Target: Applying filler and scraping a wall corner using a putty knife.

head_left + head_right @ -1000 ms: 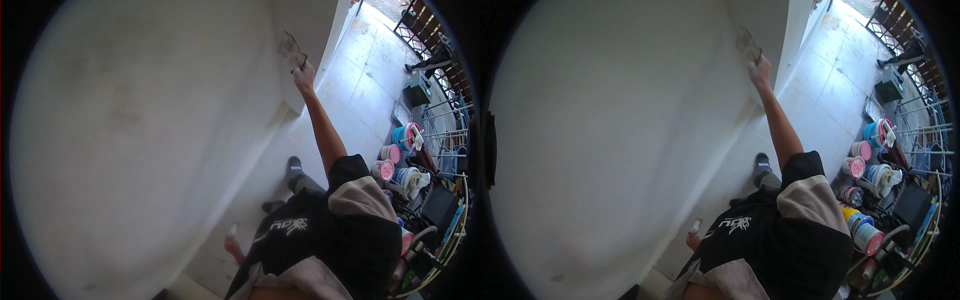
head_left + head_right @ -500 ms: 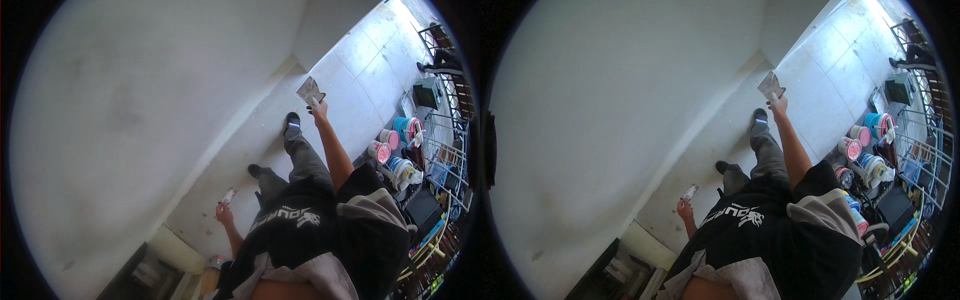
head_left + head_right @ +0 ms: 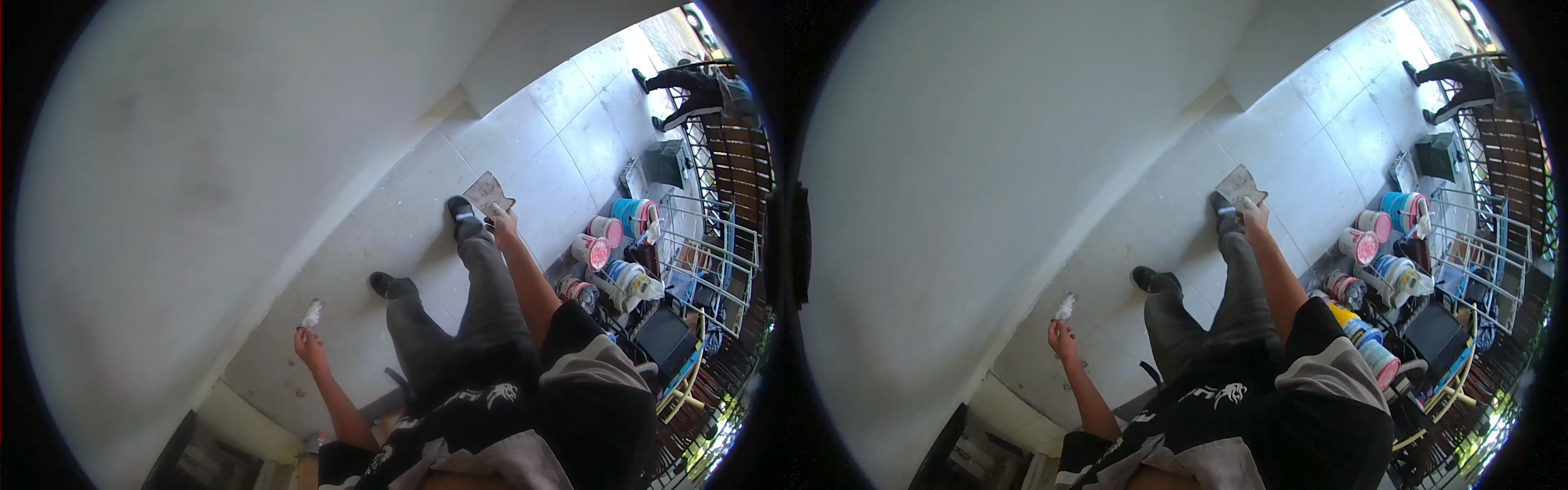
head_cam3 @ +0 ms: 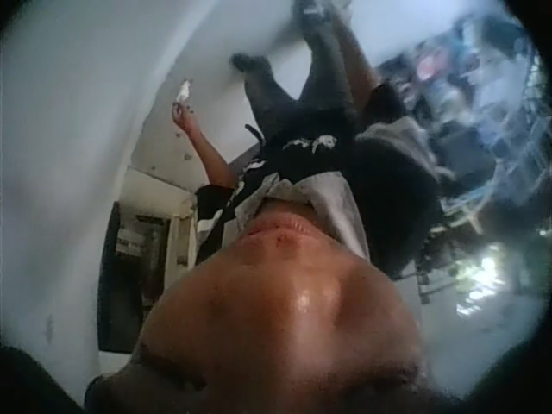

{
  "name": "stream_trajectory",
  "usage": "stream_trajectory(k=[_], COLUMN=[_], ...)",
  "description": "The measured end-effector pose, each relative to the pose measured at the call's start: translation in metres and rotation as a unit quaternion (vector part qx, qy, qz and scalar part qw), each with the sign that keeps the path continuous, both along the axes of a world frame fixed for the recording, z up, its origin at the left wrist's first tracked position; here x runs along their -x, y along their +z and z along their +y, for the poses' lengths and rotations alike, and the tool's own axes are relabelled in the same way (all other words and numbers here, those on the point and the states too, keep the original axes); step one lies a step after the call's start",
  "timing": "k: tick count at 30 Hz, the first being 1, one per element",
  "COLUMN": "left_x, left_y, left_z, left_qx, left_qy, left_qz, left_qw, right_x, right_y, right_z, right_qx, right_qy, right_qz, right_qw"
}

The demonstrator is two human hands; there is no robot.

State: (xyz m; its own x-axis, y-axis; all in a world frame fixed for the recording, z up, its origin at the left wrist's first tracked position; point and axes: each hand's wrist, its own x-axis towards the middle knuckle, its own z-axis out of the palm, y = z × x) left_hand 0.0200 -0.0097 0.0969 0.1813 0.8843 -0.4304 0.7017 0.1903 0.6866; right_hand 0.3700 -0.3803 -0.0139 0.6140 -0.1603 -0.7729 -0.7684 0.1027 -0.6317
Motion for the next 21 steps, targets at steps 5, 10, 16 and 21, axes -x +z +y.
stream_trajectory(k=[5,10,16,21], left_x=[-0.042,-0.122,-0.194,-0.226], left_y=[-0.052,-0.172,-0.312,-0.383], left_z=[-0.031,-0.093,-0.135,-0.115], left_qx=[0.006,0.083,0.173,0.12], left_qy=[-0.014,-0.114,-0.195,-0.22], left_qz=[0.002,-0.02,-0.016,-0.056], left_qw=[1.0,0.99,0.965,0.966], right_x=[-0.074,-0.197,-0.293,-0.318], right_y=[-0.099,-0.258,-0.377,-0.455], right_z=[-0.01,-0.037,-0.04,-0.01], right_qx=[0.067,0.092,0.089,0.054], right_qy=[0.043,0.122,0.17,0.178], right_qz=[-0.029,-0.109,-0.189,-0.215], right_qw=[0.996,0.982,0.963,0.959])
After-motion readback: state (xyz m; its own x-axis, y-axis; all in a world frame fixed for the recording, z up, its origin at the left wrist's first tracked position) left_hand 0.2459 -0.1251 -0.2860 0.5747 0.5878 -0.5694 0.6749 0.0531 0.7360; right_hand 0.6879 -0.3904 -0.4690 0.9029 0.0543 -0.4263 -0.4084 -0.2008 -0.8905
